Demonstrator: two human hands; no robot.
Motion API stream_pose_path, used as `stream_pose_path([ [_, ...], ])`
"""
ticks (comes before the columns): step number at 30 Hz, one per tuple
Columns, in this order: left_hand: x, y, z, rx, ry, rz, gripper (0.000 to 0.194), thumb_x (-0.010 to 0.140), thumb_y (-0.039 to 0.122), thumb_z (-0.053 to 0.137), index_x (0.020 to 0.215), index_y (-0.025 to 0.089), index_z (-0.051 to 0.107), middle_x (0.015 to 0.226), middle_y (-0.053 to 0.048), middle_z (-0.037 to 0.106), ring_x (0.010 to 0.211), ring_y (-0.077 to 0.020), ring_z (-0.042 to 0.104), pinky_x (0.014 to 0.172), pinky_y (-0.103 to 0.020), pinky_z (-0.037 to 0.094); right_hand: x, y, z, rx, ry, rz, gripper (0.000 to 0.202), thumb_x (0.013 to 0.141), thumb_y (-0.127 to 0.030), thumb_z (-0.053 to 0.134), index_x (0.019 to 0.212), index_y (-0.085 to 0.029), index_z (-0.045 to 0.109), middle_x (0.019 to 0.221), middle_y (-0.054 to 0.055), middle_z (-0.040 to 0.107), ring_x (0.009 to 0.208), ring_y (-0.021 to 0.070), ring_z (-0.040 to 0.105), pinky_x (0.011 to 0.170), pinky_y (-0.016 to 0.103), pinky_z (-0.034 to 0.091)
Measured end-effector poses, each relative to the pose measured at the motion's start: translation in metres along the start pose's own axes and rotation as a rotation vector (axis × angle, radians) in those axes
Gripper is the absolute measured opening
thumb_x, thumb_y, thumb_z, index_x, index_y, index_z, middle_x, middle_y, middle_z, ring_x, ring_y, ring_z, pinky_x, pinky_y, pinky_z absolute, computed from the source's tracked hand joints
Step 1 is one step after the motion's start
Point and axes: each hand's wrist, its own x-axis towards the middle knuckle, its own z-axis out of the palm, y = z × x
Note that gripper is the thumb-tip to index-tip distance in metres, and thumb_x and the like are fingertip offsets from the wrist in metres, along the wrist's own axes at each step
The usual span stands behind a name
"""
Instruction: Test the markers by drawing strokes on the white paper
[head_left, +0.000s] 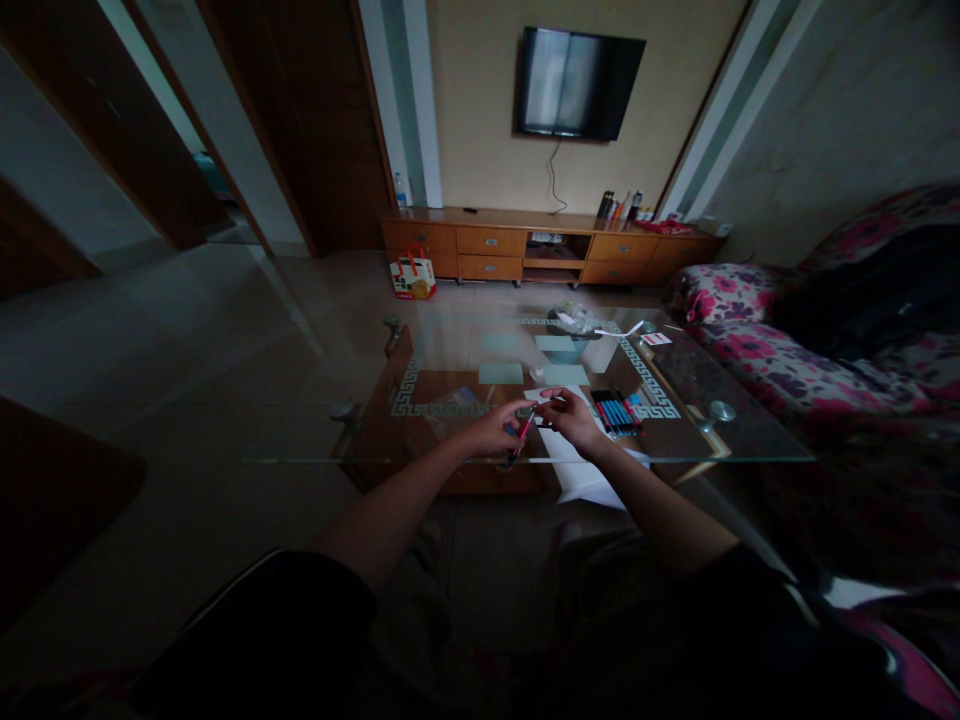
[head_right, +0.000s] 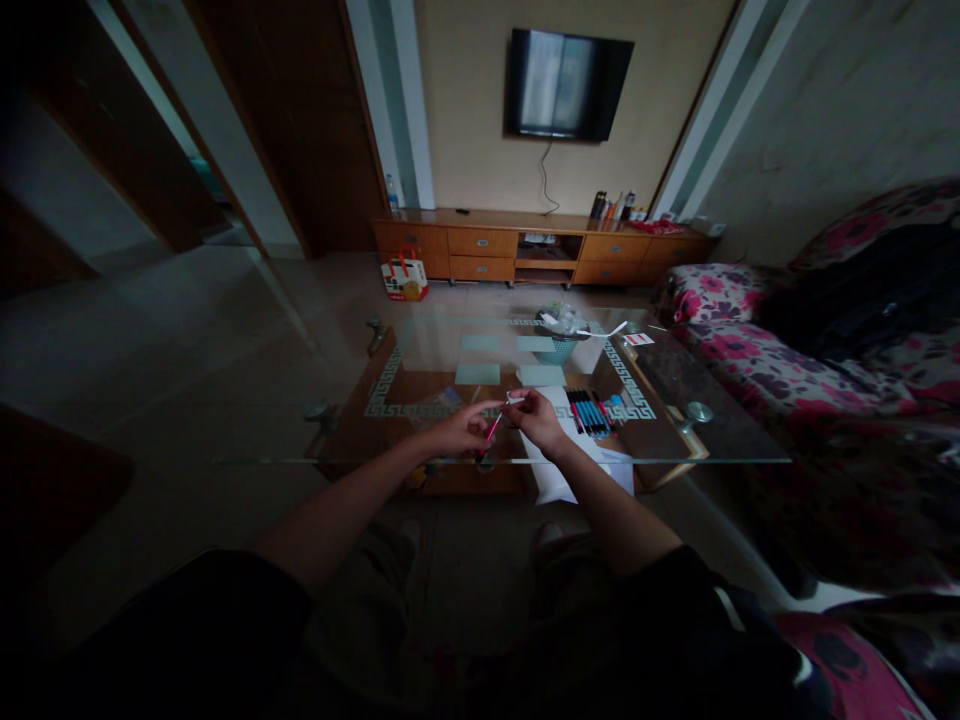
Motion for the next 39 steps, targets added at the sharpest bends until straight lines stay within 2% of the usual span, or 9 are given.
stream_pose_path([
  [13,-0.001,-0.001,0.002,-0.009,0.008,-0.042,0.089,0.071,0.010,0.073,0.150,0.023,0.035,0.082,0.002,0.059,0.057,-0.0092,0.058,0.052,-0.021,0.048,0.014,0.025,-0.007,-0.028,-0.053,-0.082,0.050,0.070,-0.041,0.082,0.108,-0.021,0.058,0.079,0.001,0.070,0.070,0.0161,0.065,0.066,0.030,0.055],
  [20,-0.002,0.001,0.001,-0.008,0.026,-0.040,0.087,0.072,0.009,0.073,0.149,0.024,0.035,0.080,0.003,0.059,0.055,-0.0084,0.058,0.052,-0.019,0.048,0.011,0.018,-0.004,-0.087,-0.054,-0.083,0.047,0.078,-0.039,0.073,0.117,-0.020,0.056,0.081,0.003,0.073,0.069,0.0161,0.066,0.065,0.029,0.055],
  [22,-0.002,0.002,0.001,-0.005,0.048,-0.050,0.086,0.073,0.009,0.072,0.149,0.025,0.035,0.080,0.003,0.059,0.055,-0.0087,0.059,0.052,-0.019,0.048,0.013,0.016,-0.008,-0.165,-0.031,-0.112,0.043,0.080,-0.039,0.069,0.117,-0.019,0.058,0.085,0.004,0.073,0.068,0.0160,0.065,0.063,0.028,0.054],
  [26,-0.003,0.007,0.001,0.018,0.144,-0.053,0.083,0.075,0.007,0.070,0.148,0.026,0.036,0.080,0.003,0.059,0.053,-0.0083,0.058,0.050,-0.019,0.048,0.017,0.014,-0.022,-0.480,0.153,-0.201,0.029,0.084,-0.034,0.062,0.108,-0.019,0.065,0.087,0.005,0.072,0.064,0.0153,0.064,0.058,0.026,0.051],
  [28,-0.005,0.010,0.001,0.031,0.190,-0.051,0.082,0.075,0.006,0.069,0.147,0.026,0.037,0.080,0.003,0.058,0.053,-0.0074,0.057,0.051,-0.018,0.048,0.018,0.014,-0.029,-0.625,0.198,-0.226,0.024,0.085,-0.029,0.060,0.106,-0.018,0.067,0.088,0.005,0.073,0.063,0.0151,0.064,0.060,0.027,0.051],
  [31,-0.006,0.015,0.001,0.038,0.234,-0.071,0.081,0.076,0.004,0.067,0.147,0.027,0.037,0.080,0.003,0.059,0.054,-0.0073,0.059,0.052,-0.017,0.048,0.017,0.014,-0.036,-0.752,0.214,-0.252,0.021,0.084,-0.022,0.059,0.103,-0.018,0.068,0.091,0.007,0.074,0.064,0.0158,0.065,0.066,0.028,0.052],
  [35,-0.007,0.018,0.000,0.029,0.282,-0.097,0.080,0.075,0.001,0.065,0.146,0.027,0.037,0.082,0.004,0.057,0.055,-0.0076,0.061,0.053,-0.018,0.050,0.017,0.015,-0.041,-0.832,0.232,-0.255,0.022,0.086,-0.015,0.054,0.101,-0.018,0.071,0.094,0.008,0.076,0.079,0.0193,0.069,0.079,0.030,0.052],
  [39,-0.008,0.020,0.001,0.033,0.303,-0.112,0.079,0.076,0.000,0.064,0.145,0.027,0.037,0.082,0.004,0.057,0.056,-0.0082,0.062,0.054,-0.018,0.051,0.016,0.017,-0.043,-0.947,0.171,-0.232,0.023,0.088,-0.017,0.054,0.104,-0.018,0.071,0.092,0.008,0.075,0.077,0.0193,0.068,0.077,0.029,0.051],
])
